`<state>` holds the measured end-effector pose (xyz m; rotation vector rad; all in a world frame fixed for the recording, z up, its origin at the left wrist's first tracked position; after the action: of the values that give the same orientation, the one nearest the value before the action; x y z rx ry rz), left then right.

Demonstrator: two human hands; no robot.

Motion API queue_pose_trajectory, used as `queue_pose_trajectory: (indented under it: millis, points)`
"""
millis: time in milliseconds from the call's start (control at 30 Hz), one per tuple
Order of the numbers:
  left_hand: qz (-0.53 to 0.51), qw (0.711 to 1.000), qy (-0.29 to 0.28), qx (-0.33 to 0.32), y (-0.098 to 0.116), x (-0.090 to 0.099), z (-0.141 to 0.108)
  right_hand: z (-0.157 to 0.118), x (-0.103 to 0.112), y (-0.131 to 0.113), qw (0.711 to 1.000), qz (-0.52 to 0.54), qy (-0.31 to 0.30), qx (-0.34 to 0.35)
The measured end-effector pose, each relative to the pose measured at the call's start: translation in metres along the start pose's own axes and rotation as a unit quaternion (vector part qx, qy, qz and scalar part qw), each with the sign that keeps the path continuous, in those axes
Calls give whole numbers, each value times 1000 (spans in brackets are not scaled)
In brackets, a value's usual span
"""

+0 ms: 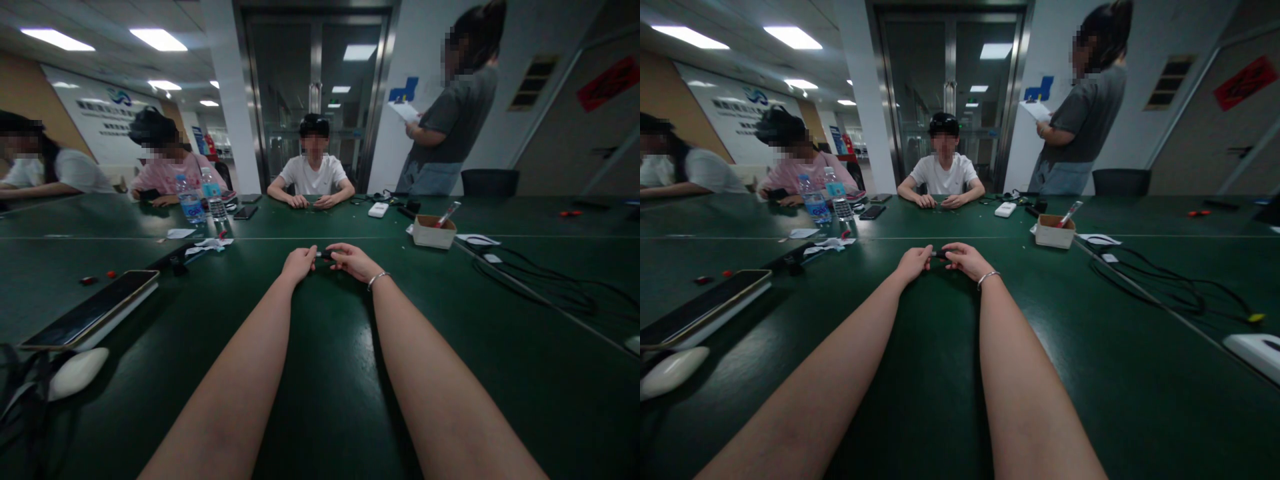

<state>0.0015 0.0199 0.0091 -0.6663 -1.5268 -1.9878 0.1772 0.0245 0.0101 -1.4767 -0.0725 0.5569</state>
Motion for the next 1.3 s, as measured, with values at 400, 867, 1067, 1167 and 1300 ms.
queue_pose_trajectory:
  millis: [400,867,1067,1167,1300]
  points:
    - [-15,1000,3,1,-2,-2,2,1,0,1,1000,7,1,-2]
    - [-57,998,-11,-34,-12,-9,11,3,2,2,999,16,40,-26]
    - [-134,990,2,-40,-14,-14,12,4,2,1,998,2,55,-30]
    - [-156,986,23,-57,-13,-14,11,5,2,1,998,-6,58,-32]
    - [-185,982,12,-31,-11,-15,10,5,2,2,999,-9,42,-30]
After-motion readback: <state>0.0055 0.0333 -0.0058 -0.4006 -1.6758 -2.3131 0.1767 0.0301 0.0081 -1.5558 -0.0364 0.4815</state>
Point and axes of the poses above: each hand's wrist, its own z-axis towards the middle knuckle, its own x-axis out of the back of the hand, y = z × x, the point moved 2 cm from there along z, towards the middle knuckle, and after that the axes turned 7 degrees about z, right-handed, at the moved point
